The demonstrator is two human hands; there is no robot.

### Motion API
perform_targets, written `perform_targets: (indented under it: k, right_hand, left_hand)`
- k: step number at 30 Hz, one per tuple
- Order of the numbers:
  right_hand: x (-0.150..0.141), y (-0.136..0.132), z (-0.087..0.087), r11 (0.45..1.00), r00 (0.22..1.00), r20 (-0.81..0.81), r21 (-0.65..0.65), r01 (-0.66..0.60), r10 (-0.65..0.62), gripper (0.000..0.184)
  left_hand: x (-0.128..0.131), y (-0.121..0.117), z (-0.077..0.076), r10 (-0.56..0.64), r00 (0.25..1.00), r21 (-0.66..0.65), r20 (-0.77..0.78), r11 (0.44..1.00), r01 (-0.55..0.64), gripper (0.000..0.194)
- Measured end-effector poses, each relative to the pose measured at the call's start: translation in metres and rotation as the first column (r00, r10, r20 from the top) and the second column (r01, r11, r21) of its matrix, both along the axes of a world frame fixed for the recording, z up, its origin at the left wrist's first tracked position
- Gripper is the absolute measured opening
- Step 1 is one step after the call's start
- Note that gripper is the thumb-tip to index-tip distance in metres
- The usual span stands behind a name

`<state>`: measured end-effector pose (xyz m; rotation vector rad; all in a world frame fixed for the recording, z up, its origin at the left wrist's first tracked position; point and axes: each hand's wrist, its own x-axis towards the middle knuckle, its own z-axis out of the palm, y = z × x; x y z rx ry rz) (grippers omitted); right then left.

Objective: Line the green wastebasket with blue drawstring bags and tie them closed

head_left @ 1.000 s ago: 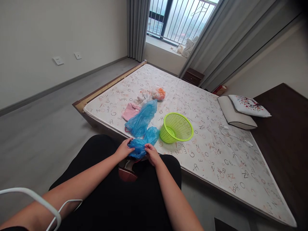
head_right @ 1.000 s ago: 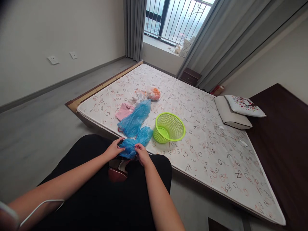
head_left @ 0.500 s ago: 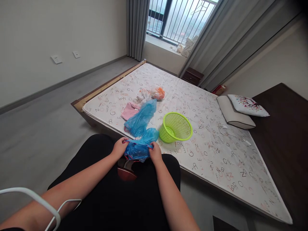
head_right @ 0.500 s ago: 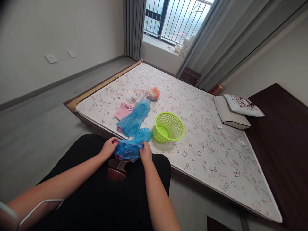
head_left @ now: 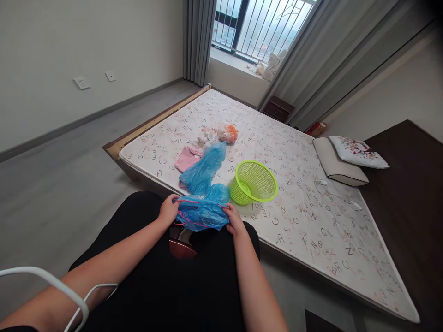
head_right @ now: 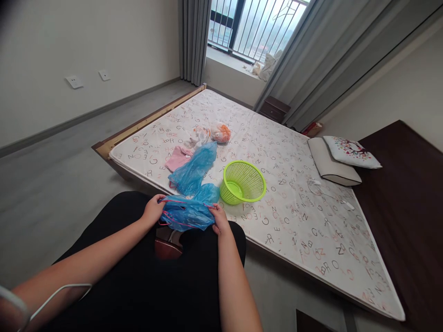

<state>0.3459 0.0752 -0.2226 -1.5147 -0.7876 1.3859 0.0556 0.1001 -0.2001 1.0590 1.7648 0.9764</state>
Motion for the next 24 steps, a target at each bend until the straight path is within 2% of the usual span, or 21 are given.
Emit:
perform_targets:
  k: [5,8,12,16,18,22,24]
  right_hand:
    - [0.024,0.003,0.001,0.99,0.977,0.169,0.074,0.117,-0.128,0.02]
    - [0.028,0.005,-0.001,0.973,0.953,0.204,0.112,0.204,-0.223,0.021]
    - [0.028,0.005,-0.006,0.95,0.943,0.119,0.03,0.31,-0.311,0.023]
    - [0.033,0.005,-0.008,0.924,0.923,-0.06,-0.075,0.376,-0.38,0.023]
    - [0.036,0.006,-0.007,0.909,0.9,-0.13,-0.092,0.408,-0.417,0.022]
    - [0.038,0.009,-0.006,0.877,0.854,-0.198,-0.099,0.47,-0.481,0.02]
    - [0.04,0.01,-0.007,0.86,0.836,-0.204,-0.098,0.5,-0.509,0.02]
  left_hand:
    - [-0.005,0.004,-0.002,0.059,0.995,0.0,0.078,0.998,-0.059,0.02]
    - [-0.006,0.006,-0.003,0.077,0.989,-0.005,0.125,0.997,-0.077,0.024]
    - [-0.005,0.009,-0.003,0.046,0.981,-0.016,0.19,0.999,-0.043,0.027]
    - [-0.001,0.007,0.001,-0.045,0.973,-0.022,0.226,0.998,0.051,0.027]
    - [0.002,0.003,0.004,-0.133,0.965,-0.003,0.226,0.991,0.137,0.028]
    - [0.001,-0.002,0.01,-0.379,0.923,0.09,0.062,0.923,0.374,0.022]
    - [-0.005,0.002,0.011,-0.407,0.913,0.083,0.011,0.911,0.405,0.02]
